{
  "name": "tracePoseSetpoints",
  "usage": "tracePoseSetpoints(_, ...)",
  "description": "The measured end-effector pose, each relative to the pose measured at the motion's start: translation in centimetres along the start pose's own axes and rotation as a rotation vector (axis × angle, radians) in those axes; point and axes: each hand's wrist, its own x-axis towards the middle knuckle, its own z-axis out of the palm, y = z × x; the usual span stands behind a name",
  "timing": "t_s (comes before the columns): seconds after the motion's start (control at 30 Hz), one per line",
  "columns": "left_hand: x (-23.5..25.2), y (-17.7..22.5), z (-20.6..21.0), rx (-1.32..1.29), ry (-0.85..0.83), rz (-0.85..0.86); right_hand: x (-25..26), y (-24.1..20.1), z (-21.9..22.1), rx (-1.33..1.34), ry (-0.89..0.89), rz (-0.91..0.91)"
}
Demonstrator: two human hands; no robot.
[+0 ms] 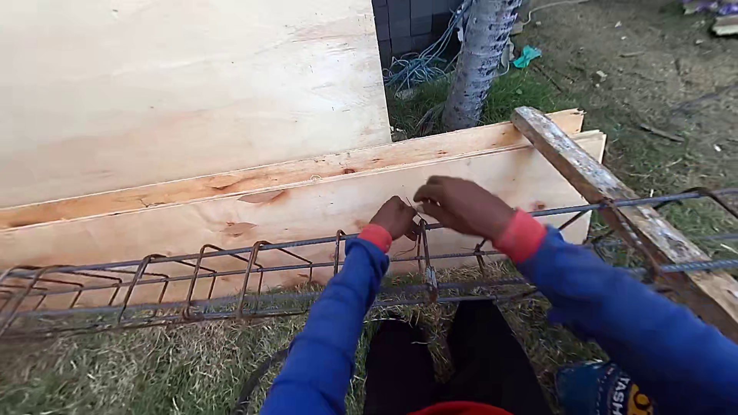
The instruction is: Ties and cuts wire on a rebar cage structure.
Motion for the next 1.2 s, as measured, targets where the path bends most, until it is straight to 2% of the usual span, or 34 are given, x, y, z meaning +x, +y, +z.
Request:
tracePoseSetpoints(0.13,0.6,0.4,-0.6,-0.026,-0.014,-0.127,-4.8,-4.1,4.9,-0.130,0.058,-0.103)
tracePoseSetpoints(0.2,1.2,0.0,-0.8,-0.031,-0.017,-0.158,-4.5,-5.4,7.3,-0.253,0.025,-0.122)
tracePoseSetpoints(0.33,1.2,-0.1,-1.0,-0.051,-0.013,-0.168,-1.7,-7.6,9.2,-0.469,-0.177,0.034)
tracePoseSetpoints(0.43,1.2,-0.3,-1.0,-0.020,-0.009,-0.147,-1.4,-7.6,9.3,-0.543,-0.199,-0.024)
tracePoseSetpoints(0.5,1.3,-0.4,-1.1,-0.011,-0.020,-0.115,-1.9,-6.4,8.3,-0.448,-0.175,-0.077)
tracePoseSetpoints(0.57,1.3,-0.8,-1.2,-0.040,-0.033,-0.057,-2.5,-4.6,7.3,-0.353,-0.089,-0.142)
tracePoseSetpoints(0.63,1.1,-1.2,-1.2,-0.118,-0.059,-0.007,-3.1,-2.9,6.2,-0.214,0.023,-0.133)
tracePoseSetpoints(0.77,0.3,-1.4,-2.0,-0.294,-0.143,0.051,-4.0,0.5,5.8,0.156,0.171,0.071)
tracePoseSetpoints(0.9,0.4,-2.0,-2.8,-0.372,-0.140,0.090,-2.7,1.8,6.3,0.320,0.206,0.195)
tracePoseSetpoints(1.07,-0.3,-0.4,-2.8,-0.334,-0.035,0.035,-0.5,2.8,6.4,0.428,0.179,0.339)
tracePoseSetpoints(1.13,1.5,0.2,-2.9,-0.262,-0.078,-0.025,0.3,3.3,6.7,0.468,0.164,0.382)
tracePoseSetpoints(1.2,3.8,1.2,-3.4,-0.175,-0.204,-0.119,0.7,3.6,6.8,0.507,0.152,0.438)
